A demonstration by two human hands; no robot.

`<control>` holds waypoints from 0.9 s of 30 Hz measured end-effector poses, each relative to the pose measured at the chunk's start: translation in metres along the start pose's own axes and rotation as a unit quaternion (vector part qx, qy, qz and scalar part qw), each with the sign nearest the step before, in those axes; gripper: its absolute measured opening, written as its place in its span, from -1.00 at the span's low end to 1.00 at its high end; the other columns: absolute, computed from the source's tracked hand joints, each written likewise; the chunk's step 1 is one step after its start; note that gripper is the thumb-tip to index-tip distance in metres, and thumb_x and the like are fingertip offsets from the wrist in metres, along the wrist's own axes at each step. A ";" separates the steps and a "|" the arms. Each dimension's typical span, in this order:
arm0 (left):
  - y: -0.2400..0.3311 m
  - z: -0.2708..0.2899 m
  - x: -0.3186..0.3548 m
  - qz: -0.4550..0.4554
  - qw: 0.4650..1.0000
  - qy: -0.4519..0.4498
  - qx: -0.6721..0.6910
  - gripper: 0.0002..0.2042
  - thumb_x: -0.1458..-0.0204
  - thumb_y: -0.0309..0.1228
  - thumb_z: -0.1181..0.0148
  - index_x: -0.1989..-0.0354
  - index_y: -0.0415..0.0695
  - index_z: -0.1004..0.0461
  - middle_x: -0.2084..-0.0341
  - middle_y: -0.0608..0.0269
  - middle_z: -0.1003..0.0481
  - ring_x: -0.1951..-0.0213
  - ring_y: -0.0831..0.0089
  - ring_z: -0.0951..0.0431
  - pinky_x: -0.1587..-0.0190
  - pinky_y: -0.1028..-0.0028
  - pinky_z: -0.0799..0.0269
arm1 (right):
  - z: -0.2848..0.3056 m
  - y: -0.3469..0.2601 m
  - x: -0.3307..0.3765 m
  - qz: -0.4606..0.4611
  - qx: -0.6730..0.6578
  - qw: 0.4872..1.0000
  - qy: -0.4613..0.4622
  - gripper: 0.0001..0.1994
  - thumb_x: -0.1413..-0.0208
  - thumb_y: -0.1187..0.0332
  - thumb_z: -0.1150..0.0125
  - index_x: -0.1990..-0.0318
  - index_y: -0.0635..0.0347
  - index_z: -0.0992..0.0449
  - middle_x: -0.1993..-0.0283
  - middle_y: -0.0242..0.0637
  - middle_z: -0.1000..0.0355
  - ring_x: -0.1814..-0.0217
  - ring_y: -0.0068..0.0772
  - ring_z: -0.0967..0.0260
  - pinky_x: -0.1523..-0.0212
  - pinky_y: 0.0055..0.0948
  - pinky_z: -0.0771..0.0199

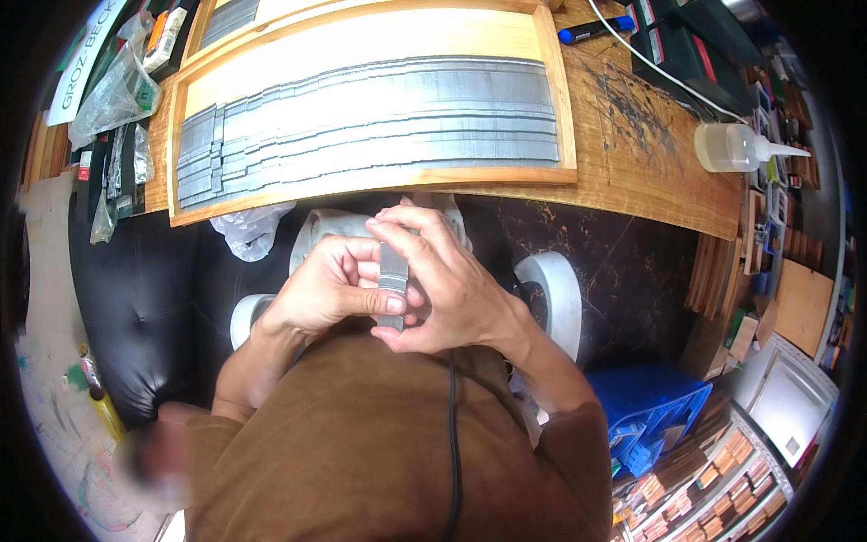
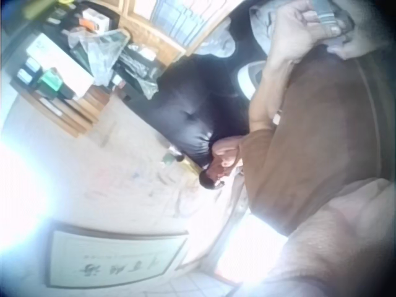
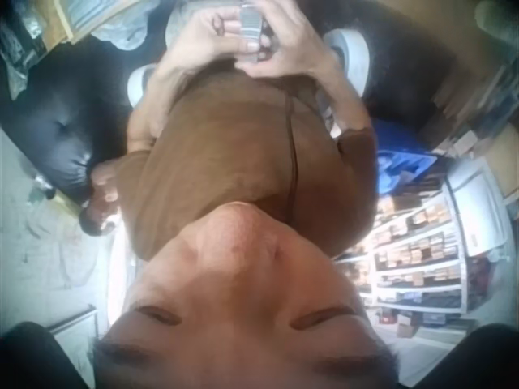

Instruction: The person repeatedly picks up small rectangular metal pieces from a wooden tray, wipes them with a cloth, and places them back on the tray. The person handles the pieces one at a time, occasionally stacking them.

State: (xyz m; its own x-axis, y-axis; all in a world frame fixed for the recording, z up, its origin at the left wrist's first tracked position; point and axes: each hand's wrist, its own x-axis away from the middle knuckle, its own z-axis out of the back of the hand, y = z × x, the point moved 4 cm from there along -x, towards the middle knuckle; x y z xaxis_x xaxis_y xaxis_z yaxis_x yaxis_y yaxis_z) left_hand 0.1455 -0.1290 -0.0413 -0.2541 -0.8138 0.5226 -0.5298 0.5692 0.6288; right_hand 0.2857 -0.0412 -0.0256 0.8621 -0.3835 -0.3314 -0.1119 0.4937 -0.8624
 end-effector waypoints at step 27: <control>-0.038 0.027 -0.022 -0.049 0.976 0.117 -0.175 -0.80 -0.03 -0.69 -0.45 0.16 -0.30 -0.65 0.33 0.24 -0.69 0.29 0.52 -0.66 0.18 0.46 -0.62 | -0.029 0.052 0.021 -0.303 -0.163 0.937 0.066 -0.49 -0.01 0.52 -0.53 -0.14 0.33 -0.49 -0.07 -0.20 -0.50 -0.10 -0.47 -0.45 -0.11 -0.42 -0.52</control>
State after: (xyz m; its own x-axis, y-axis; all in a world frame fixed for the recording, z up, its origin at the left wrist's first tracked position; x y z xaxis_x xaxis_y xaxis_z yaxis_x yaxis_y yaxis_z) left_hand 0.1493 -0.1360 -0.0916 -0.0032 -0.8407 0.5415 -0.2220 0.5286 0.8193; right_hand 0.2835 -0.0461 -0.0888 0.7505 -0.6194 0.2305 0.2149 -0.1011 -0.9714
